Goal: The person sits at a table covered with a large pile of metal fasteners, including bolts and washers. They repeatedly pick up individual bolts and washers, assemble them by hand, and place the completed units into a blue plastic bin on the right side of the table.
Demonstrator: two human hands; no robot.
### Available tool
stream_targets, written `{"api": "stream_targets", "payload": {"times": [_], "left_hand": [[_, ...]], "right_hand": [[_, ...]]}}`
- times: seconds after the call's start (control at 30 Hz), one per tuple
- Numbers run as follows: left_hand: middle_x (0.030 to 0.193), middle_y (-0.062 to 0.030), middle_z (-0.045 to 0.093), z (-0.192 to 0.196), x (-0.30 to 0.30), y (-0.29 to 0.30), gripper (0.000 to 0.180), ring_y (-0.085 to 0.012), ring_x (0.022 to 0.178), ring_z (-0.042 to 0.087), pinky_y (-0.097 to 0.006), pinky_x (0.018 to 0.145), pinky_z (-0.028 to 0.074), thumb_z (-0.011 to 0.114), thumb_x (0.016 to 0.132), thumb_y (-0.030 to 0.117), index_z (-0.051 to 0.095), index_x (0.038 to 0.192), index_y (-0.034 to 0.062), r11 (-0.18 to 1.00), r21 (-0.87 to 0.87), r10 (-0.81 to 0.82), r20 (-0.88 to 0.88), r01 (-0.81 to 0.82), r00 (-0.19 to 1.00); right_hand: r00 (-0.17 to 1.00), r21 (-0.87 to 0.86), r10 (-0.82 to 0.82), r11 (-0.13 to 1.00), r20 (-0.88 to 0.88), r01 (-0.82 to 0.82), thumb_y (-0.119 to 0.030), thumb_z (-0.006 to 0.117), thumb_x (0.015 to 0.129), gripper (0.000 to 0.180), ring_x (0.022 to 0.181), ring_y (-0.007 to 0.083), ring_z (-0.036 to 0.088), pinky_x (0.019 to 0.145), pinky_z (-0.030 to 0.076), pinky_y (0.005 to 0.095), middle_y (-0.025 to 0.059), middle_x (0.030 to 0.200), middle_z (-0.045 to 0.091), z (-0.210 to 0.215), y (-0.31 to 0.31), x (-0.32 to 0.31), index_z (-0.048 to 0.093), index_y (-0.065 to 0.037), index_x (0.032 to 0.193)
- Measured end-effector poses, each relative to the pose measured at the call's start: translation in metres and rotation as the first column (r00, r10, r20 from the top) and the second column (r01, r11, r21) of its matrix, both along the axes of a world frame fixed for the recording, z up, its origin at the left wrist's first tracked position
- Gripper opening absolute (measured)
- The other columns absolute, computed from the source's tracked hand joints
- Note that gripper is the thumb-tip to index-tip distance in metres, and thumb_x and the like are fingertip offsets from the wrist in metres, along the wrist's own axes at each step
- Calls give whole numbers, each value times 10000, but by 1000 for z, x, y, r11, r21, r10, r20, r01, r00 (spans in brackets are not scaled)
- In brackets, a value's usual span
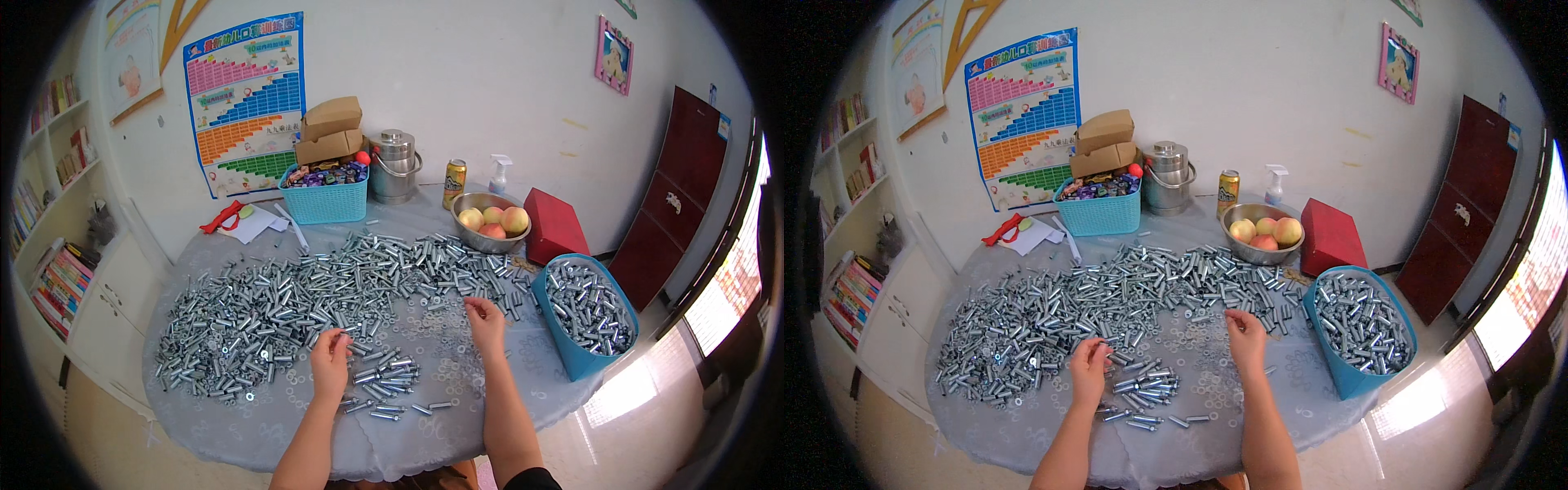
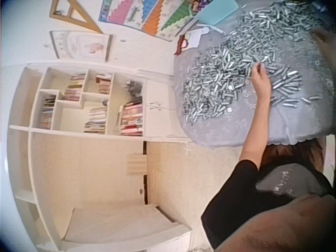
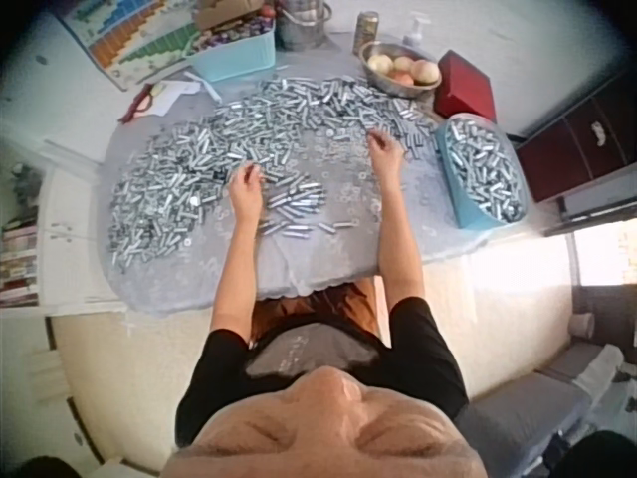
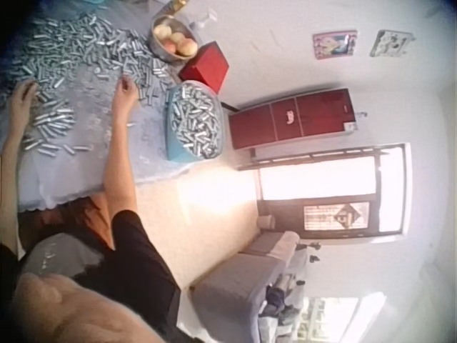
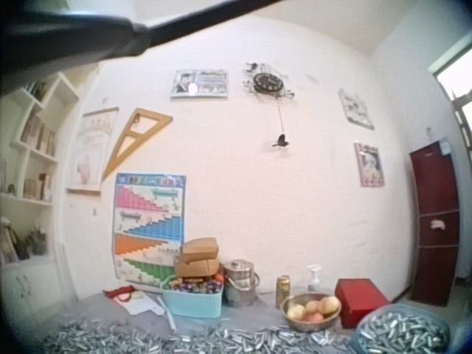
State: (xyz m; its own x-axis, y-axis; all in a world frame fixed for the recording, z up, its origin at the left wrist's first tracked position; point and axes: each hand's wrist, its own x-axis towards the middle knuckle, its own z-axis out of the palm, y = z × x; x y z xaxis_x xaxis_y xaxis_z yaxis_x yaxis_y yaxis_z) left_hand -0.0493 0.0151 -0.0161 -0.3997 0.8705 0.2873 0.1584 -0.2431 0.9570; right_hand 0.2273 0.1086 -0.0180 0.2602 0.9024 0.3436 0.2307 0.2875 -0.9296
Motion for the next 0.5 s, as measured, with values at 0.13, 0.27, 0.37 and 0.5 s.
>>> {"api": "stream_targets", "payload": {"times": [0.13, 0.27, 0.37, 0.5], "left_hand": [[825, -69, 616, 10, -2, -3, 137, -83, 621, 545, -208, 524, 446, 496, 894, 74, 517, 1012, 8, 999, -46, -7, 140, 14, 990], [827, -76, 615, 8, -1, 0, 134, -85, 625, 551, -204, 520, 456, 482, 898, 66, 506, 1015, 5, 1000, -21, -16, 195, 21, 981], [844, -95, 609, 3, -2, 2, 138, -107, 663, 576, -218, 558, 490, 477, 896, 48, 498, 1023, 1, 999, 6, -34, 221, 34, 975], [865, -106, 600, -1, -2, 4, 166, -121, 714, 593, -225, 609, 512, 493, 875, 0, 484, 1041, -5, 996, 33, -91, 293, 85, 952]], "right_hand": [[991, 5, -11, 1000, 137, 11, -56, 604, 812, 136, 695, 88, 545, 627, 431, 223, 34, 782, 630, 2, -10, -13, 655, -15, 931], [910, -67, 219, 976, 353, -208, -88, 606, 786, 187, 800, 187, 593, 703, 462, 282, 95, 904, 639, -1, -18, -35, 660, -71, 964], [751, -92, 343, 930, 565, -355, -111, 598, 783, 213, 862, 256, 599, 749, 473, 320, 124, 932, 632, 10, -22, -57, 650, -64, 985], [709, -145, 412, 902, 572, -406, -134, 592, 771, 188, 913, 309, 583, 801, 460, 382, 139, 954, 630, 18, -14, -83, 662, -70, 933]]}}
